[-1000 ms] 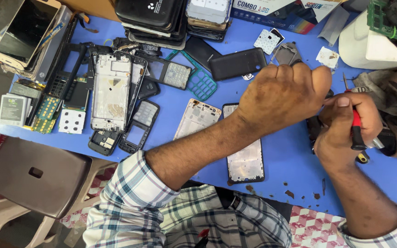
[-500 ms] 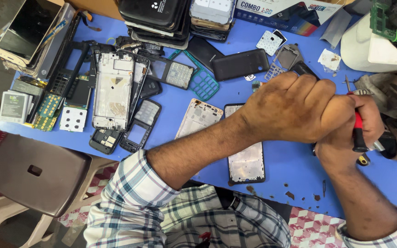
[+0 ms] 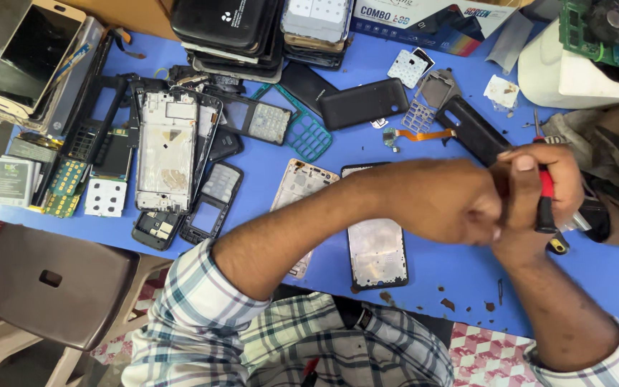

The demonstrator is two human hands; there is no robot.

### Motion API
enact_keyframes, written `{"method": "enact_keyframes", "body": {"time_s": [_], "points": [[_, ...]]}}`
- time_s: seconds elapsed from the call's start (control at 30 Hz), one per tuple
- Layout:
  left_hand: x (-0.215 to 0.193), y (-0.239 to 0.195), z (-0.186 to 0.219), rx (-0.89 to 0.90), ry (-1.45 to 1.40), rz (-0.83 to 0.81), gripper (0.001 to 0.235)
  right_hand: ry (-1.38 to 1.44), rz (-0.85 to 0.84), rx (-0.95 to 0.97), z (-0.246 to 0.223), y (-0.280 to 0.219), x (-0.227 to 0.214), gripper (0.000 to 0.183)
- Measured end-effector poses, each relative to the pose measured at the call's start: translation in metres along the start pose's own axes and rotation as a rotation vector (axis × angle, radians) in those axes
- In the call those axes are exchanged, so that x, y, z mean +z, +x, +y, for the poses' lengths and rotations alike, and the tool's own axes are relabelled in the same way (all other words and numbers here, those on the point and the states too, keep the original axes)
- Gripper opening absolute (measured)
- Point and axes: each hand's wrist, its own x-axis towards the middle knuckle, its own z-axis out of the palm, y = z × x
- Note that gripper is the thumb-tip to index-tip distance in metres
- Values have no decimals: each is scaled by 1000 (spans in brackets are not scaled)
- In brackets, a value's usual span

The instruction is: The person uses a screwdriver to pry and separate internal components from a disassembled smartphone chassis, then picks up a phone back cover and uses the screwdriver to remove adhesive or residue from its interior surface. The person handles multiple phone parts and tools on a cluttered workbench.

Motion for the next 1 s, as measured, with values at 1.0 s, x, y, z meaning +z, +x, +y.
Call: {"method": "enact_keyframes", "body": {"time_s": [1.0], "points": [[-1,-36,-52,-430,138,-704,49,-154,49,-189,-14,11,12,9]]}}
